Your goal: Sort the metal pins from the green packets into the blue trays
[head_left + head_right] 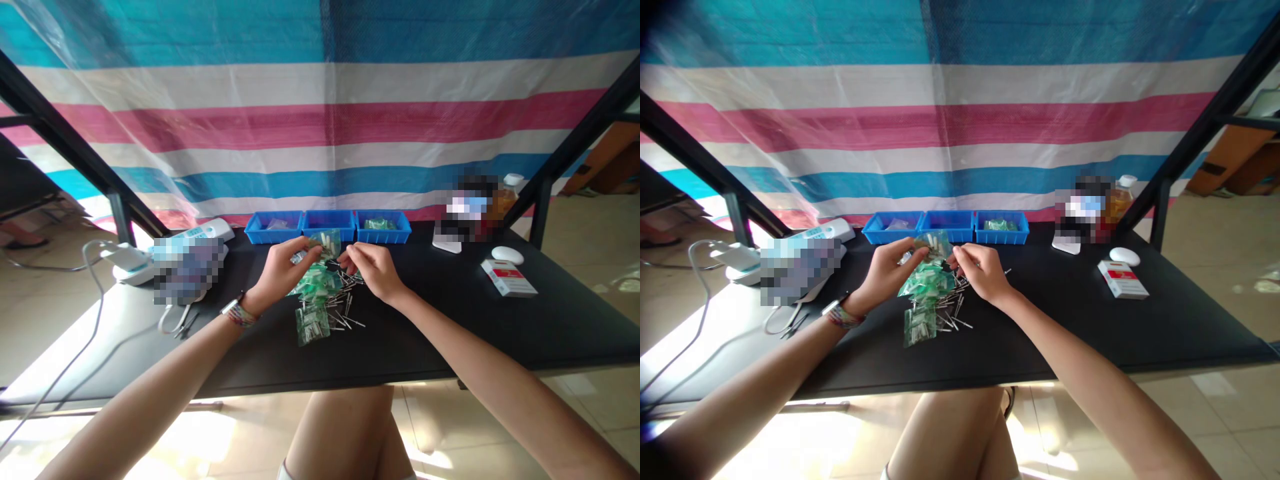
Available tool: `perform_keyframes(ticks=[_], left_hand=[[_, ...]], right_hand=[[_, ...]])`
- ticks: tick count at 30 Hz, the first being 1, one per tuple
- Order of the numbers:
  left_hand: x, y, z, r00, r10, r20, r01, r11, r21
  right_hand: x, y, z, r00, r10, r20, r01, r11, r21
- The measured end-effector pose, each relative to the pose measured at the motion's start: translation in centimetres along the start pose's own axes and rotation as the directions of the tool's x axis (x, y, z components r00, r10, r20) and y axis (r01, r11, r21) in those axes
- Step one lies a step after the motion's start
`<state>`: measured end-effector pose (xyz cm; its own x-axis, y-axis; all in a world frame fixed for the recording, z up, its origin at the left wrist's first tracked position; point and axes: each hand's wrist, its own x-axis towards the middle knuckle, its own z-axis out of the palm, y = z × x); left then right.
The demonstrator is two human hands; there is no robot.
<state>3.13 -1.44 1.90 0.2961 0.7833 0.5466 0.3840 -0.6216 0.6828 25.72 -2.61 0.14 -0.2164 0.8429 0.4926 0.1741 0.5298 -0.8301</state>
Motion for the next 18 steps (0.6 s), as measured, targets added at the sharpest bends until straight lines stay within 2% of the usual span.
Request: perform_keyframes(ticks=[2,4,6,9,11,13,16,18], left_hand=[[0.2,0.0,0.2,0.99,-0.135,0.031,0.138,0.977,-0.161],[0.4,0.0,0.2,0.973,-0.217,0.074,0.229,0.939,-0.255],[0.5,-0.1,0.2,0.958,-0.254,0.132,0.283,0.913,-0.295],[0.4,-0.2,0.2,0.946,-0.253,0.202,0.308,0.894,-0.325],[0.4,-0.2,0.3,0.939,-0.248,0.236,0.315,0.897,-0.309],[0.4,-0.1,0.2,0.93,-0.233,0.284,0.315,0.903,-0.292],[0.6,-0.1,-0.3,0.934,-0.185,0.305,0.277,0.914,-0.296],[0.9,-0.3,-0.7,0.953,-0.152,0.261,0.216,0.947,-0.238]], right_hand=[[-0.2,0.0,-0.3,0.969,-0.248,-0.008,0.238,0.936,-0.259],[-0.3,-0.1,-0.5,0.903,-0.424,0.065,0.407,0.8,-0.44],[-0.3,-0.1,-0.6,0.855,-0.492,0.165,0.498,0.688,-0.528],[-0.3,-0.1,-0.4,0.817,-0.517,0.257,0.562,0.612,-0.556],[-0.3,0.0,-0.2,0.813,-0.529,0.243,0.564,0.614,-0.551],[-0.1,0.5,0.0,0.832,-0.527,0.173,0.529,0.66,-0.534],[0.7,1.7,-0.8,0.89,-0.456,-0.021,0.389,0.78,-0.49],[1.7,2.9,-2.4,0.908,-0.366,-0.203,0.223,0.835,-0.504]])
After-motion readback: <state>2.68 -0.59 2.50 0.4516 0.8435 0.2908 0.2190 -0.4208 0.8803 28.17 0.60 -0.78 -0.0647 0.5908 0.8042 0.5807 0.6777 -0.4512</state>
